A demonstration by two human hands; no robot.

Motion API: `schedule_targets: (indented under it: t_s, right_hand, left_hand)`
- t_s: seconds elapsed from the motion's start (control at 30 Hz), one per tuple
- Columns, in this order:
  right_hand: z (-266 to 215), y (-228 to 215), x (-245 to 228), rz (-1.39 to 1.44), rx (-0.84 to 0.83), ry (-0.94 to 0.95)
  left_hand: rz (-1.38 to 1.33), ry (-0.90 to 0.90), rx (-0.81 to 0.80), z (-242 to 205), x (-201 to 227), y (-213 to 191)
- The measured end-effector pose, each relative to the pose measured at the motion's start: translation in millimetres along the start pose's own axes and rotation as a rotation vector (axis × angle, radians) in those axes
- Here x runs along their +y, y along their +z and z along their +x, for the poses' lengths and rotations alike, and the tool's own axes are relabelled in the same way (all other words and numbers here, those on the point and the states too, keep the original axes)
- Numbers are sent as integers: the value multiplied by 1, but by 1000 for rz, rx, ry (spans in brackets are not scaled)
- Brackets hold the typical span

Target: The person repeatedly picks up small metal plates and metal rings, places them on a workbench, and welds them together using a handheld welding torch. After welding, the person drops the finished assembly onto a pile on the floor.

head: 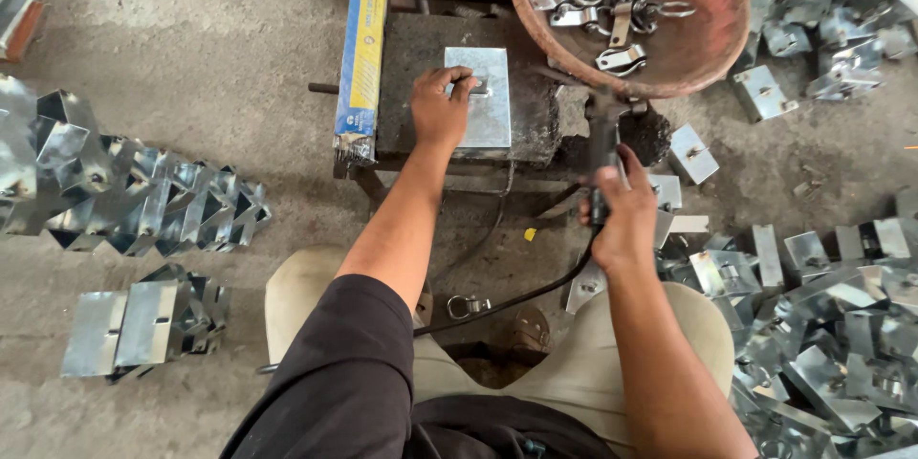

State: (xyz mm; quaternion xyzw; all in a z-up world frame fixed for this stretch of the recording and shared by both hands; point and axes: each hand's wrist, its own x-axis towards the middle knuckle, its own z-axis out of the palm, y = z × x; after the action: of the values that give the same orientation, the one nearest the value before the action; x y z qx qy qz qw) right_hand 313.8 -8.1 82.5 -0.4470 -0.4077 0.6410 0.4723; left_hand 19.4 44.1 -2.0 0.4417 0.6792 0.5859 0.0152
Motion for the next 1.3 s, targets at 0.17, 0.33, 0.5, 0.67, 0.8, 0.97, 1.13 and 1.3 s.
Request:
schedule_targets:
  t_s: [0.17, 0.33, 0.5, 0.67, 0.8, 0.97, 1.13, 1.3]
  right_hand:
    - [-5, 3, 33, -362, -92, -292]
    - [2, 6, 47, -394, -114, -336]
    - [3, 10, 52, -347, -134, -317]
    - [1, 10, 48, -357, -148, -307]
    - [-2, 13, 45, -365, -135, -215]
    - [-4, 14, 41, -377, -136, -216]
    - [-3, 13, 42, -351, -147, -222]
    - [-3, 14, 42, -355, -140, -192]
  left_hand:
    - [25, 47, 39, -2, -4, -1]
    - [38, 107, 69, -2, -4, -1]
    - [33, 81, 64, -2, -3, -2]
    - [45, 0, 40, -4, -1, 0]
    - [49, 18, 49, -3, -4, -1]
    - [74, 104, 72, -3, -10, -1]
    - [47, 90, 62, -3, -9, -1]
    - [62, 112, 63, -3, -8, -3]
